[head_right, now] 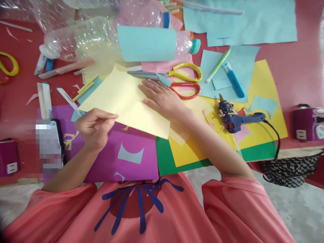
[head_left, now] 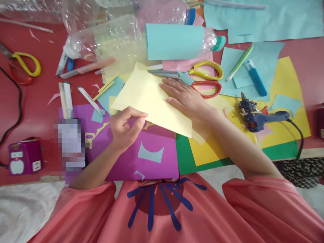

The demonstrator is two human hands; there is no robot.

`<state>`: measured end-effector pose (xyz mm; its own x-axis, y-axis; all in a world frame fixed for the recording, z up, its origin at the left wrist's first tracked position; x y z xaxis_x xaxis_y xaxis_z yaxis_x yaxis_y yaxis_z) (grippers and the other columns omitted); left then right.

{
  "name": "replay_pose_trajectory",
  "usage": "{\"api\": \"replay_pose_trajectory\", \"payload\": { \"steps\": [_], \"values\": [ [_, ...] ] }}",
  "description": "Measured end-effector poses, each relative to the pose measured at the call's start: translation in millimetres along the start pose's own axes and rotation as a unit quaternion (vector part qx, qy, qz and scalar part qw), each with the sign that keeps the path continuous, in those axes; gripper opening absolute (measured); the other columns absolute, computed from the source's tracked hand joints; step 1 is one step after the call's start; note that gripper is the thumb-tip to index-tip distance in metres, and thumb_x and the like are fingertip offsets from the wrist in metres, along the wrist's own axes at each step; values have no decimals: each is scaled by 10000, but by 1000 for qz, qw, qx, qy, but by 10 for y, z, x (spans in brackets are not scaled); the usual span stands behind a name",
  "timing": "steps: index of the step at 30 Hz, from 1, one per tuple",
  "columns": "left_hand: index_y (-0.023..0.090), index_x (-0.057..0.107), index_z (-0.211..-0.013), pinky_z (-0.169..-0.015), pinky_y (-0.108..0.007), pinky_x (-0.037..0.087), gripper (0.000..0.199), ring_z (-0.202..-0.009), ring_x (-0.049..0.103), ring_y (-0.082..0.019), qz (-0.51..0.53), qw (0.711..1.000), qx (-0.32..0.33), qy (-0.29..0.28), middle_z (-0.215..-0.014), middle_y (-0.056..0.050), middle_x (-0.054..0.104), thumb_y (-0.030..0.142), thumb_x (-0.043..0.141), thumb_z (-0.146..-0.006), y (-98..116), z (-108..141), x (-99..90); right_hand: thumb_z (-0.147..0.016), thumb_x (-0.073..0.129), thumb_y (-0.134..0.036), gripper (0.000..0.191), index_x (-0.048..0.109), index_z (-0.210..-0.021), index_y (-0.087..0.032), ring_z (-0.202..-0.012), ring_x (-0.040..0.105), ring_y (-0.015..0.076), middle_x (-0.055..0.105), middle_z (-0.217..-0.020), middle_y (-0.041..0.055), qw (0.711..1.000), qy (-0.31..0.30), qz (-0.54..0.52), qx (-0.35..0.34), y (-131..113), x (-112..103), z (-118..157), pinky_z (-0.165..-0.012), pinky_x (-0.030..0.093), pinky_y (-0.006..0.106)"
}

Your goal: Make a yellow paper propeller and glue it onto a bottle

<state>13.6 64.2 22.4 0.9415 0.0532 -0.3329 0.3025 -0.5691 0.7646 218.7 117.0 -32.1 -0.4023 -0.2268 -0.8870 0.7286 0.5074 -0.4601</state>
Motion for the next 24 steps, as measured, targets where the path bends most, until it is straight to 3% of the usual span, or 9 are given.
{"api": "replay_pose_trajectory", "payload": {
  "steps": [4,6,7,11,13,16,21,24],
  "values": [
    [220,755,-699,-359,-210,254,158,-398,477,-48,50,993,-1,106,-516,41,634,205,619,-778,25,-14,-300,-1053,374,-443,517,532,-1469,-179,-1505,399,271,455,-1598,96,1000,23,-5,-5,9,10,4,-1264,310,510],
    [207,648,-506,-344,-235,197,262,-349,434,-56,89,980,-16,179,-404,29,525,233,547,-746,23,4,-466,-1052,375,-362,451,588,-1407,-184,-1478,444,271,513,-1559,96,999,45,-22,-8,-9,-20,18,-1235,365,522],
    [199,568,-441,-348,-239,200,285,-335,413,-59,110,972,-53,199,-370,26,469,249,547,-720,-9,19,-519,-1049,371,-320,423,619,-1363,-184,-1457,473,272,550,-1528,99,998,63,-31,-9,-27,-52,30,-1214,396,525],
    [213,364,-411,-365,-257,285,410,-348,397,-93,155,943,-250,156,-349,30,345,364,591,-717,-187,137,-503,-1023,393,-220,339,684,-1194,-190,-1302,617,281,691,-1349,122,989,134,-55,2,-139,-198,116,-1088,510,511],
    [216,322,-405,-333,-261,209,439,-312,313,-88,137,944,-265,138,-341,38,270,373,569,-731,-208,198,-467,-1013,418,-219,313,677,-1187,-193,-1215,663,287,727,-1264,128,989,133,-64,16,-198,-209,174,-1016,547,507],
    [209,362,-381,-342,-254,172,382,-321,283,-72,99,955,-268,82,-353,37,313,276,557,-703,-214,250,-369,-994,466,-226,299,664,-1214,-181,-1157,680,297,744,-1209,136,993,94,-67,17,-282,-134,282,-983,561,509],
    [208,473,-422,-422,-230,318,305,-398,408,-84,21,956,-290,-44,-412,39,451,231,557,-714,-187,243,-206,-899,602,-167,341,658,-1235,-182,-1219,639,329,714,-1277,152,998,48,-40,0,-344,-21,463,-999,552,539],
    [213,542,-479,-480,-233,412,284,-470,519,-112,-44,948,-302,-86,-474,26,564,279,537,-755,-160,249,-169,-887,561,-110,304,683,-1156,-181,-1115,673,307,756,-1106,141,995,73,-67,15,-315,-58,499,-938,575,504]
  ]
}}
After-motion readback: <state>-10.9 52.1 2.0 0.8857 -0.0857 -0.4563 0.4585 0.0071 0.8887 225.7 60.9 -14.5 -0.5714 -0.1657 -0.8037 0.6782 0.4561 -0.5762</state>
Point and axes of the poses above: each hand's wrist, its own z-axis away from the middle knuckle, its own x-axis out of the palm, y = z × x, the point moved 5 cm from there along -z, towards the middle knuckle
